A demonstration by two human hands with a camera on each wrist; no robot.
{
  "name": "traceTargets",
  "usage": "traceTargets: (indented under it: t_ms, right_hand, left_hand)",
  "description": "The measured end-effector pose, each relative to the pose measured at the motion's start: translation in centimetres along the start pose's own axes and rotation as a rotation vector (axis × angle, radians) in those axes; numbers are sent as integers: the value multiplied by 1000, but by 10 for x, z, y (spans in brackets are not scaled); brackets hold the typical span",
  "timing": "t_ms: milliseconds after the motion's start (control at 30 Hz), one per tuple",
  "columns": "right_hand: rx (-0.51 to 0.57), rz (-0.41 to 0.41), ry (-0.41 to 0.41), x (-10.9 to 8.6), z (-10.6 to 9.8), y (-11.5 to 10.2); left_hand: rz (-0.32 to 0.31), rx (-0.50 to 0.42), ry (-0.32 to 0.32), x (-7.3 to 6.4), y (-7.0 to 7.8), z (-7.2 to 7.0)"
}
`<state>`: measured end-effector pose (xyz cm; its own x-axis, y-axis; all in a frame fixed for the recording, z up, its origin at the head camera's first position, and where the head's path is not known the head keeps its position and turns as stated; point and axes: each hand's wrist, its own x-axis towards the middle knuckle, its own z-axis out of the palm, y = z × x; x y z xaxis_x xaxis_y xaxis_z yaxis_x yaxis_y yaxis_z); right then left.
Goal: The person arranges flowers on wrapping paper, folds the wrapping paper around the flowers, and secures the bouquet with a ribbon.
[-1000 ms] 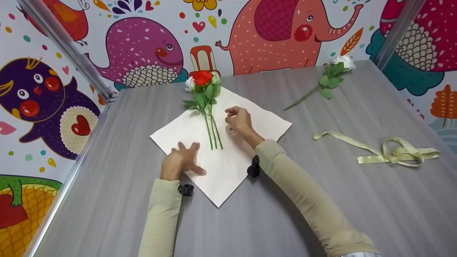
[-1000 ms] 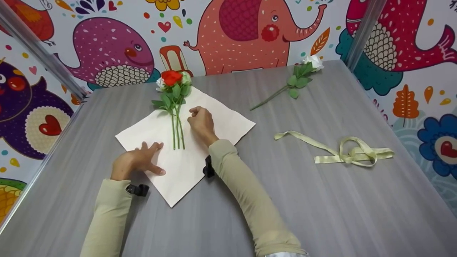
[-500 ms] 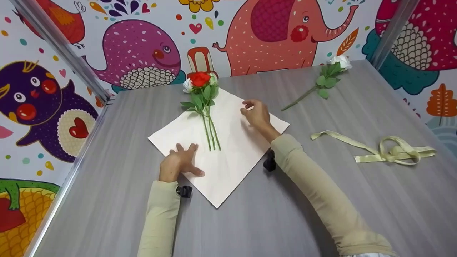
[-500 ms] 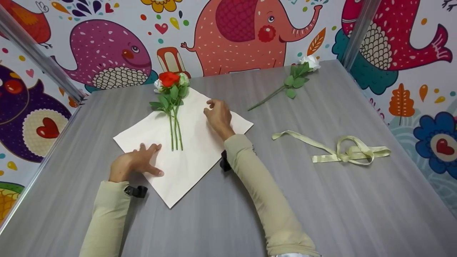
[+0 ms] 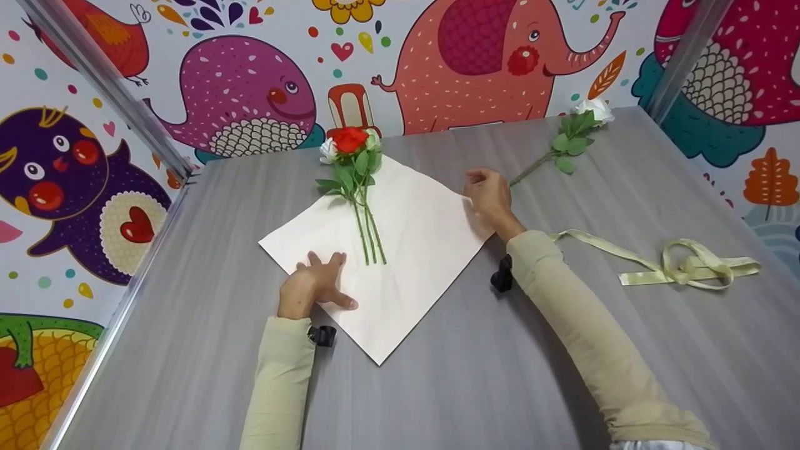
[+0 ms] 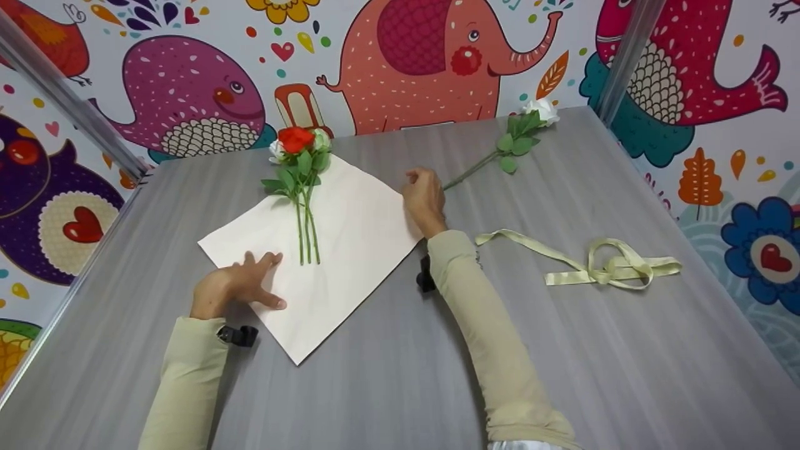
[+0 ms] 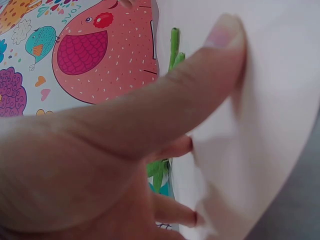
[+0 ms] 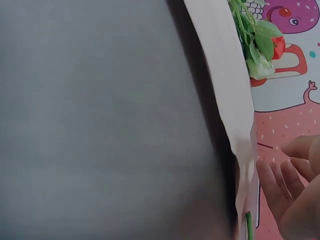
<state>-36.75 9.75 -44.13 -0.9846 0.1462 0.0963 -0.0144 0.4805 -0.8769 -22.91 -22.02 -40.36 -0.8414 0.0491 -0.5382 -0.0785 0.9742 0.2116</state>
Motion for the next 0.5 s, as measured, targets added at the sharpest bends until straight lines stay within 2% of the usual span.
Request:
traceTargets:
  t_ms: [367, 500]
  right_hand:
    - [-68, 8, 46, 6, -21, 12]
    - [-53, 49, 58, 10, -32, 17]
  left_hand:
    - [-1, 7, 2, -1, 0, 0]
    - [15, 18, 3, 1, 0, 0]
